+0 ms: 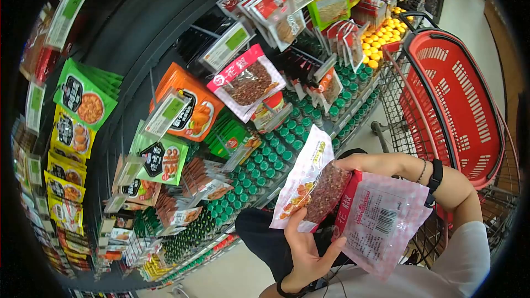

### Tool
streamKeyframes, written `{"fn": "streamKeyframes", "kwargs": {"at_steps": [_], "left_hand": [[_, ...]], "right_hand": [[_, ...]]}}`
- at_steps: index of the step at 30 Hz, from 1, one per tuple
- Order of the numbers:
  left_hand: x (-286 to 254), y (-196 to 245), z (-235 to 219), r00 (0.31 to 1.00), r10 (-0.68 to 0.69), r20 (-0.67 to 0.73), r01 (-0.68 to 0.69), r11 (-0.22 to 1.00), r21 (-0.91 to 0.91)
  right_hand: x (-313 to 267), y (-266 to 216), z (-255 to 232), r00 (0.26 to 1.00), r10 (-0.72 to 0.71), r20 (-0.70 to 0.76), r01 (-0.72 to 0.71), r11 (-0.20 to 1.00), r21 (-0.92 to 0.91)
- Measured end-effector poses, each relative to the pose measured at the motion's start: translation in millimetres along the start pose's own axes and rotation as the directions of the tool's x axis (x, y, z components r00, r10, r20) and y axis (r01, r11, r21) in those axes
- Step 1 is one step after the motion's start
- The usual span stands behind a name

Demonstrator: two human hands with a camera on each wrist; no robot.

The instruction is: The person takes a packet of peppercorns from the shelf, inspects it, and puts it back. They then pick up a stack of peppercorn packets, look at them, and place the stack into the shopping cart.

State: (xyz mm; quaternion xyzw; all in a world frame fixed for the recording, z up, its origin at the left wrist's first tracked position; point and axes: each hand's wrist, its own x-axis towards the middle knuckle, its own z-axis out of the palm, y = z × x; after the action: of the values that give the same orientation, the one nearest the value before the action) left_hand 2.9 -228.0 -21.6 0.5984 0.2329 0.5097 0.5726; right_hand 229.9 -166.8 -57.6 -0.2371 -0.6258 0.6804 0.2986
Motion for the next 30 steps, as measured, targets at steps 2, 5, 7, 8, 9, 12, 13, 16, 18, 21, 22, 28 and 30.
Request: {"fn": "streamKeyframes", "kwargs": {"at_steps": [2,5,7,8,9,12,13,16,18,21,22,28,30], "left_hand": [[1,-1,-3,1.0,0.001,-0.02,-0.001,1.0,-0.007],[0,-2,-7,0.999,-0.018,-0.043,0.018,1.0,-0.002],[-1,-5,-9,0.998,-0.038,-0.051,0.039,0.999,0.012],[-2,-6,-11,0.998,-0.047,-0.043,0.047,0.999,0.009],[-1,-8,-12,0.998,-0.056,-0.035,0.056,0.998,0.006],[0,-11,-10,0.993,0.009,-0.116,-0.014,0.999,-0.044],[-2,-9,-15,0.993,0.01,-0.115,-0.016,0.999,-0.047],[-3,-9,-27,0.987,-0.006,-0.162,0.039,0.978,0.204],[7,-17,-29,0.96,0.152,-0.233,-0.125,0.984,0.129],[21,-14,-57,0.936,0.052,-0.347,-0.067,0.997,-0.031],[26,-9,-63,0.935,-0.033,-0.354,0.01,0.998,-0.068],[48,-6,-63,0.99,-0.071,-0.125,0.08,0.995,0.066],[59,-24,-59,0.994,-0.022,-0.106,0.015,0.998,-0.067]], "right_hand": [[1,-2,1,1.0,0.003,0.002,-0.003,0.999,-0.034],[2,-4,2,1.0,-0.024,-0.018,0.023,0.999,-0.035],[2,-4,4,1.0,-0.016,-0.019,0.017,0.999,0.03],[1,-4,4,1.0,-0.01,-0.024,0.012,0.995,0.095],[1,-4,3,1.0,-0.009,-0.027,0.012,0.996,0.094],[2,-3,0,1.0,-0.019,-0.015,0.019,1.0,0.013],[2,-1,-1,0.999,-0.036,-0.034,0.035,0.999,-0.037],[-2,-13,-6,0.99,-0.086,-0.11,0.058,0.97,-0.238],[-4,-26,-7,0.936,-0.275,-0.22,0.086,0.784,-0.614],[-5,-69,5,0.883,-0.29,-0.37,-0.157,0.56,-0.813],[-1,-73,8,0.84,-0.452,-0.299,-0.148,0.338,-0.929],[24,-132,40,0.888,-0.453,0.08,-0.101,-0.363,-0.926],[35,-144,48,0.834,-0.448,0.322,0.082,-0.476,-0.875]]}}
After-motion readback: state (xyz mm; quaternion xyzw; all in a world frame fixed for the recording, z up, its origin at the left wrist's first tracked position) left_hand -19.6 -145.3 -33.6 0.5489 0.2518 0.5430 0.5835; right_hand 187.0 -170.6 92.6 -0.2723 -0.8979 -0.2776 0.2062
